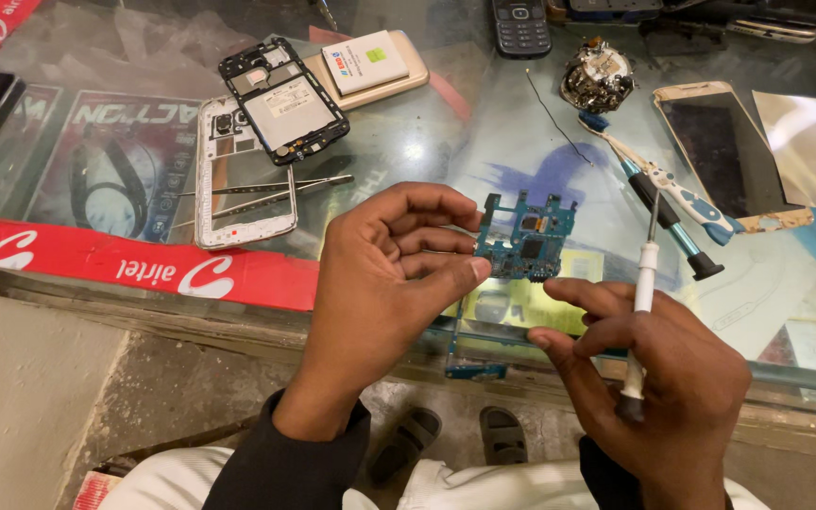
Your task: The person disassembles a smartphone on a glass workbench, using a screwdriver to work on the frame and lifting the motherboard out of the housing. They brush debris off the board, pour liquid from a bottle into a spray bottle through a tube, and then clean the motherboard with a cotton swab.
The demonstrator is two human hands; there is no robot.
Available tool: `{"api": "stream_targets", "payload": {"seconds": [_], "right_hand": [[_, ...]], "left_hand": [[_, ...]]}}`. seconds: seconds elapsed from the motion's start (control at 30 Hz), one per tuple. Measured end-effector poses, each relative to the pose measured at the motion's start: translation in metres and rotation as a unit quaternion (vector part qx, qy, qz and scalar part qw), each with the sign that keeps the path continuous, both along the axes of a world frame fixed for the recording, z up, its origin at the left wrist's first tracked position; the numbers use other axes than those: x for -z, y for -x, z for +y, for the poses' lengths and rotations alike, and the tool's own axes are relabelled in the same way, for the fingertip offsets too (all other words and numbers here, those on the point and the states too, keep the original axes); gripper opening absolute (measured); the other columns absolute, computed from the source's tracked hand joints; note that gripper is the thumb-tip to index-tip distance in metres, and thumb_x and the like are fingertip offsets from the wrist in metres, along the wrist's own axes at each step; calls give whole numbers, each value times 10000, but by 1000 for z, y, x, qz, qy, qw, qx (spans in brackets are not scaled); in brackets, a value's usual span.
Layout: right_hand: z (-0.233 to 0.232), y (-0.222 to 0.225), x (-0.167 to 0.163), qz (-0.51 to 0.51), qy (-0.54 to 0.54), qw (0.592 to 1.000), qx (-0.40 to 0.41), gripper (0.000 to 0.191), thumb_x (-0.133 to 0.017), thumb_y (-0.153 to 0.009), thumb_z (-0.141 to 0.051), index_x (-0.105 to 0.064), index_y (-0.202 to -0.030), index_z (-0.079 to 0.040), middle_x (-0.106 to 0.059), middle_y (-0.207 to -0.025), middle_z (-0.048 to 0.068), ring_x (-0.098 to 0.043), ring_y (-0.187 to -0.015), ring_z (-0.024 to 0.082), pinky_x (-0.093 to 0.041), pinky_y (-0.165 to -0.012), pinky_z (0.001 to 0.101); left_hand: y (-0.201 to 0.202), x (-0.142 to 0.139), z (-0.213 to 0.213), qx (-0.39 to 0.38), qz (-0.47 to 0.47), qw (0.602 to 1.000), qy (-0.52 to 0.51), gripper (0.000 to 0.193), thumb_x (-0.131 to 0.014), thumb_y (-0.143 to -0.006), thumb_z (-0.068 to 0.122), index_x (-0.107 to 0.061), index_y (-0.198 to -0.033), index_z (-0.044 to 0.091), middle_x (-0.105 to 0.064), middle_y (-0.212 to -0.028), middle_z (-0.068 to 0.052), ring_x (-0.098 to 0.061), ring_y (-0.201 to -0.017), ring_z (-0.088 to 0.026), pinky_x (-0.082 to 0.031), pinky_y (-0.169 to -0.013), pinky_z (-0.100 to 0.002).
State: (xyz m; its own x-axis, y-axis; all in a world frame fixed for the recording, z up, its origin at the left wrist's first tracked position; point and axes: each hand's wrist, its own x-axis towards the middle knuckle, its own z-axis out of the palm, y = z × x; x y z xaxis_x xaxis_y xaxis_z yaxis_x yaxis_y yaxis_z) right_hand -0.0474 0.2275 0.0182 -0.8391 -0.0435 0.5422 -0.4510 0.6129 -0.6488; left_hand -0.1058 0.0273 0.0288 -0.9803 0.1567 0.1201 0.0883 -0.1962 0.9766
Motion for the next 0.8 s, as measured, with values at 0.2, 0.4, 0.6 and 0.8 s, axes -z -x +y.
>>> {"api": "stream_targets", "payload": {"seconds": [0.2,0.4,0.6,0.8], "right_hand": [[-1,2,-6,27,-26,999,-29,298,-874,-702,-145,-608,-804,-57,-744,-1131,163,-731,-975,268,-556,-776,332],[5,2,-12,59,-63,991,-98,341,-900,-672,-199,-683,-907,-78,-764,-1041,97,-738,-942,244,-552,-794,351],[6,3,-7,75,-45,990,-108,254,-864,-713,-49,-712,-913,-85,-760,-926,48,-755,-880,208,-560,-775,334],[12,3,-8,59,-35,990,-127,273,-824,-678,17,-716,-915,-65,-759,-915,70,-759,-890,223,-577,-766,318]], "left_hand": [[1,-1,-2,3,15,1000,19,592,-763,-832,-58,-602,-1401,-25,-740,-1060,-119,-717,-928,-108,-609,-821,-255],[3,3,1,-33,17,998,-48,526,-692,-904,-112,-583,-1417,-78,-696,-1116,-151,-718,-919,-140,-649,-823,-294],[2,2,3,-51,16,997,-59,528,-693,-890,-117,-553,-1398,-86,-688,-1089,-139,-734,-925,-150,-659,-828,-301],[2,-1,4,-51,14,997,-63,527,-701,-889,-114,-549,-1393,-88,-688,-1083,-135,-739,-930,-157,-658,-829,-301]]}}
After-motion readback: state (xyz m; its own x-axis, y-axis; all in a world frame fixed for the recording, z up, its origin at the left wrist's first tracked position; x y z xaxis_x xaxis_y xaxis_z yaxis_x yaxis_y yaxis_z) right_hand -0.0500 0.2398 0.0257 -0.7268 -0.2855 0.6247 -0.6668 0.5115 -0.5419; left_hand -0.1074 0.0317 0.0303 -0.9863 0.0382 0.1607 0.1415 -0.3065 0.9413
